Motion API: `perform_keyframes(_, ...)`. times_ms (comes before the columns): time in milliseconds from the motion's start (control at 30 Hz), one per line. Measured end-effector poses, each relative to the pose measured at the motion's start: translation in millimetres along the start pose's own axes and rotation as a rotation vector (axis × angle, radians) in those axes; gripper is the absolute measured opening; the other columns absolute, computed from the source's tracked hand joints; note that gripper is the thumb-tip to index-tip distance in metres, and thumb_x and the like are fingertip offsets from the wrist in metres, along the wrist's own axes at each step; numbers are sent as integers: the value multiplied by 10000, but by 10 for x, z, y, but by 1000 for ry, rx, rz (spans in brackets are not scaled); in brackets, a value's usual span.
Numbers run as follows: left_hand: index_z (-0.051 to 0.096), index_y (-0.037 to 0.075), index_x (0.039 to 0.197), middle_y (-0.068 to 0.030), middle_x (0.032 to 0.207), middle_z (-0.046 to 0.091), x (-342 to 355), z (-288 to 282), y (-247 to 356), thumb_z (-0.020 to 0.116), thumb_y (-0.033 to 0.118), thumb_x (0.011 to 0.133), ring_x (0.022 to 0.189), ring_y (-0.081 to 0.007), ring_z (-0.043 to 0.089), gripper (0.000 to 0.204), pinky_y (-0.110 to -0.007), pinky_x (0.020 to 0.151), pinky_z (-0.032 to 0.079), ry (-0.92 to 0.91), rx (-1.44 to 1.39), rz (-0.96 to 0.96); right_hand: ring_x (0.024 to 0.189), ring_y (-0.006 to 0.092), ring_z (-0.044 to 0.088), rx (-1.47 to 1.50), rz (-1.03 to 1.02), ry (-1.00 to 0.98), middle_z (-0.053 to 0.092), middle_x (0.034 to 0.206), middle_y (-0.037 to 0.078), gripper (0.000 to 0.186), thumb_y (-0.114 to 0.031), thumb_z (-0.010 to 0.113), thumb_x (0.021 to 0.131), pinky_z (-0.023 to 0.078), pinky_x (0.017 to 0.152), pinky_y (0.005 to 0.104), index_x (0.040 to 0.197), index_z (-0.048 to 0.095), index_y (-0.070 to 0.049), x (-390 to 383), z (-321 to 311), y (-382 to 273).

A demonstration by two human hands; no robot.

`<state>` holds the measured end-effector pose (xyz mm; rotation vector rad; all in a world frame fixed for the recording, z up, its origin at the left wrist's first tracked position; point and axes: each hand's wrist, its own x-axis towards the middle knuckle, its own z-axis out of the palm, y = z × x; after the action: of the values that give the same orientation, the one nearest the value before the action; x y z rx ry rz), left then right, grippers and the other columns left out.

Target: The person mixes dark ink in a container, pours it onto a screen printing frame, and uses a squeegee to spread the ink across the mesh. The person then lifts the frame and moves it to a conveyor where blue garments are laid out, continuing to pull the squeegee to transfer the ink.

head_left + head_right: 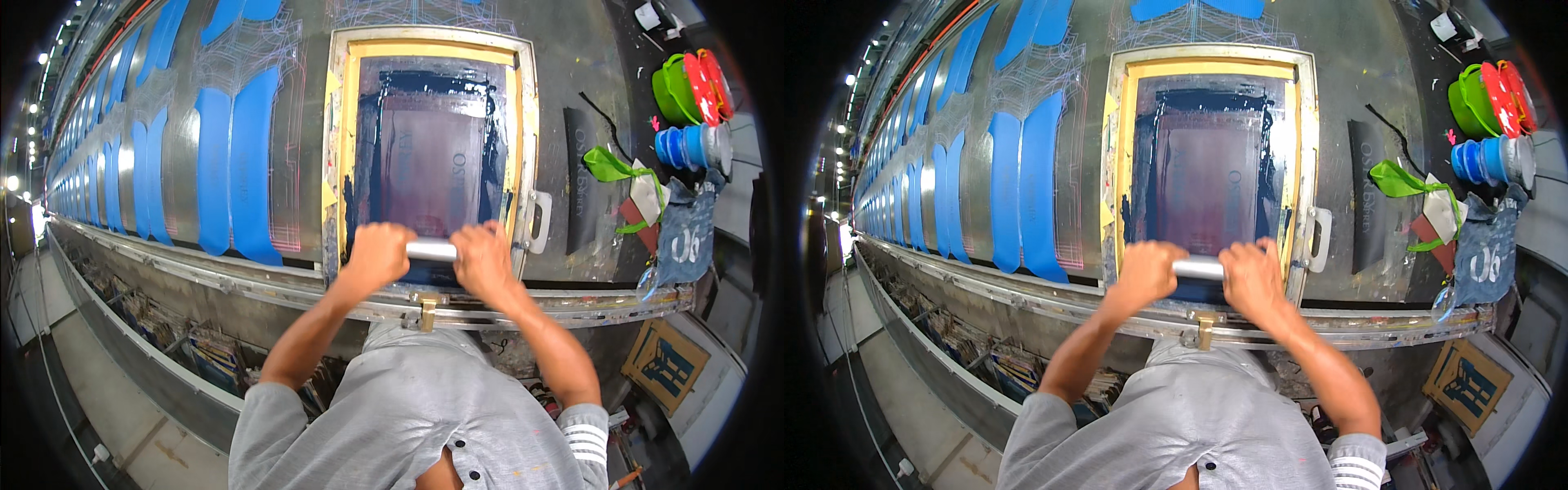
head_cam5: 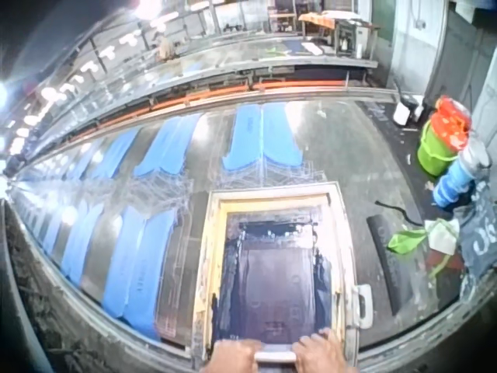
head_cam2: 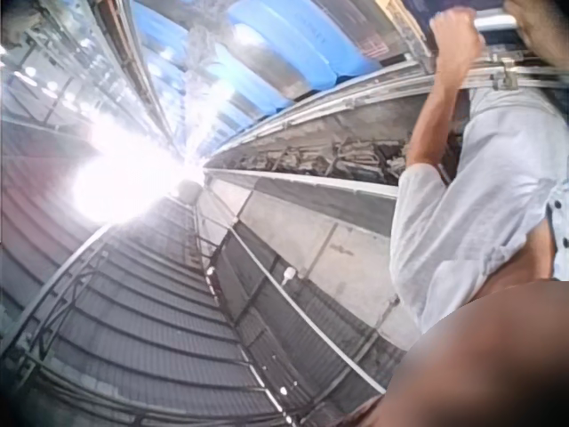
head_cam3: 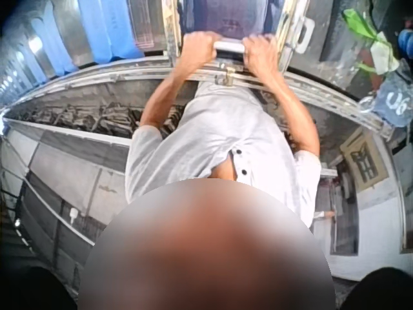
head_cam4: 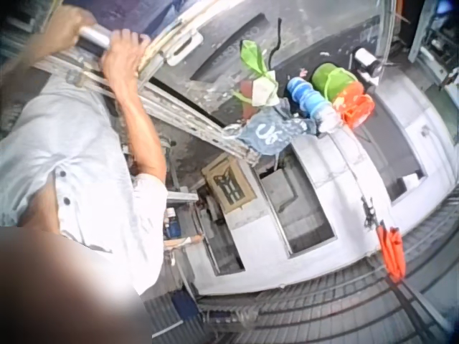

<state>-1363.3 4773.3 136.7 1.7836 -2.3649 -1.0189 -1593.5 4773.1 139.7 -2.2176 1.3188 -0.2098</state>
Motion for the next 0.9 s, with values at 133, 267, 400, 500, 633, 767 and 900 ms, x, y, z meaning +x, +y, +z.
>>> perform_keyframes(133,832,178,961,-184,824,750,1183,-596,-246,645,60,744,751,-375,732,311,-483,720,597,209,168,29,849,361,670,-180,-30,80,681,848,135,91,-48,657,787,474,880,489,866,678,-88,1198,-462,513)
perform_keyframes(267,821,201,938,-165,801,739,2005,-973,-427,651,105,754,735,-383,716,268,-482,693,586,288,196,68,869,364,673,-204,-108,211,685,846,113,31,-50,648,806,452,808,509,817,646,-80,1982,-674,899)
perform_keyframes(400,819,175,943,-123,869,762,1641,-577,-434,661,50,748,772,-356,731,280,-467,709,587,428,165,130,935,339,663,-170,-133,271,655,901,110,134,-2,628,804,462,974,538,904,653,-88,1635,-345,857)
perform_keyframes(500,776,81,1076,-126,1070,758,785,-149,-285,672,-22,680,907,-311,743,423,-425,759,603,330,65,127,912,298,639,-120,-123,216,609,887,90,214,33,657,766,427,1069,548,938,660,-94,841,-70,459)
perform_keyframes(633,765,22,1065,-184,1056,764,-270,369,38,673,-63,607,975,-310,757,476,-405,834,616,359,37,123,867,294,603,-19,-56,155,562,862,88,279,62,684,667,438,1102,548,911,643,-65,-185,195,-72)
perform_keyframes(767,763,31,1057,-167,1055,769,-435,293,101,670,-22,634,925,-326,756,436,-416,796,615,168,-61,77,878,304,619,-20,-28,57,588,860,94,218,32,689,696,434,1094,583,883,655,-76,-378,207,-125)
perform_keyframes(900,822,143,938,-172,855,756,449,-268,-84,655,39,719,769,-375,731,294,-467,726,596,117,71,19,901,332,663,-63,-31,71,644,846,118,145,-7,679,751,430,1088,599,873,662,-84,481,-182,198)
